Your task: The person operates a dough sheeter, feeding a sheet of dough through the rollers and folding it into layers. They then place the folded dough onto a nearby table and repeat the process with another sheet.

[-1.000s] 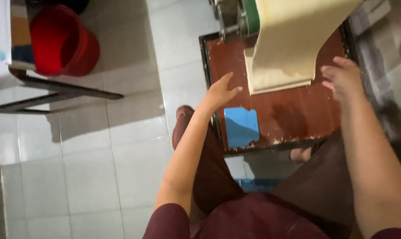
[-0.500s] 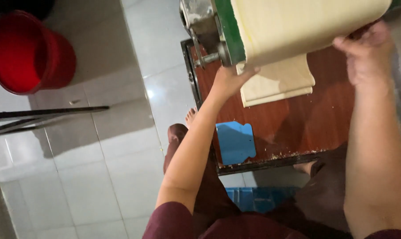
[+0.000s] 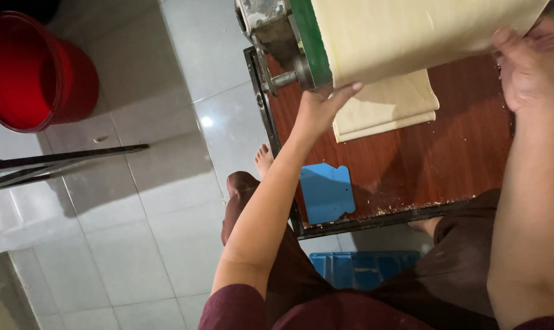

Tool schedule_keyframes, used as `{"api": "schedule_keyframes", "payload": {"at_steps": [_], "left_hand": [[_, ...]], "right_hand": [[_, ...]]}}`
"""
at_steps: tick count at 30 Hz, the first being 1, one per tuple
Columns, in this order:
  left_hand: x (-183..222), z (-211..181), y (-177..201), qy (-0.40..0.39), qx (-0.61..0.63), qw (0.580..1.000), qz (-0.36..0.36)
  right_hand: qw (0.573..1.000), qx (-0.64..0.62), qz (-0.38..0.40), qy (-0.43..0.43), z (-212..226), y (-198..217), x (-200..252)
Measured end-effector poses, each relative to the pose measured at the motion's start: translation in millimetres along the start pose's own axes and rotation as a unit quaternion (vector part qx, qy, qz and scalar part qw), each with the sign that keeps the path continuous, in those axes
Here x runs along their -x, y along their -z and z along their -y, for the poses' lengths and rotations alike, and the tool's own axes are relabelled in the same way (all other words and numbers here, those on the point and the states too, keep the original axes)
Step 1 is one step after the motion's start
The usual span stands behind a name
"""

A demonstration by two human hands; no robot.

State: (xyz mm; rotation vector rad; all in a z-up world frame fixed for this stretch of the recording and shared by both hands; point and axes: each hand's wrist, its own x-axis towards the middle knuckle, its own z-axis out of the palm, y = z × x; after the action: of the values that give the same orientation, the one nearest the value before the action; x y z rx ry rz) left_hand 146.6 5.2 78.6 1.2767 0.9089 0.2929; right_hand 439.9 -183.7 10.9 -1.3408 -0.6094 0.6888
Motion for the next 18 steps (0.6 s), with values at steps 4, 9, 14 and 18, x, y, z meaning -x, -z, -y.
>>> {"api": "schedule_keyframes", "payload": {"at_steps": [4,9,14,18], "left_hand": [[-8,8,4,0.049,-0.048,0.997,-0.017],[-18,19,6,0.051,-0.050,0.996,0.047],[-37,54,2,0.068,-0.148,0.985,0.047],[-48,78,-5,0.149,-0.274,0.950,0.021]], "right_hand": [[0.996,0.086,0.013,-0.009,-4,10,8],[0.949,0.292,0.030,-0.114,5,7,17],[0.931,0.311,0.044,-0.187,1,2,18],[0.917,0.308,0.045,-0.249,-1,-8,21]]}}
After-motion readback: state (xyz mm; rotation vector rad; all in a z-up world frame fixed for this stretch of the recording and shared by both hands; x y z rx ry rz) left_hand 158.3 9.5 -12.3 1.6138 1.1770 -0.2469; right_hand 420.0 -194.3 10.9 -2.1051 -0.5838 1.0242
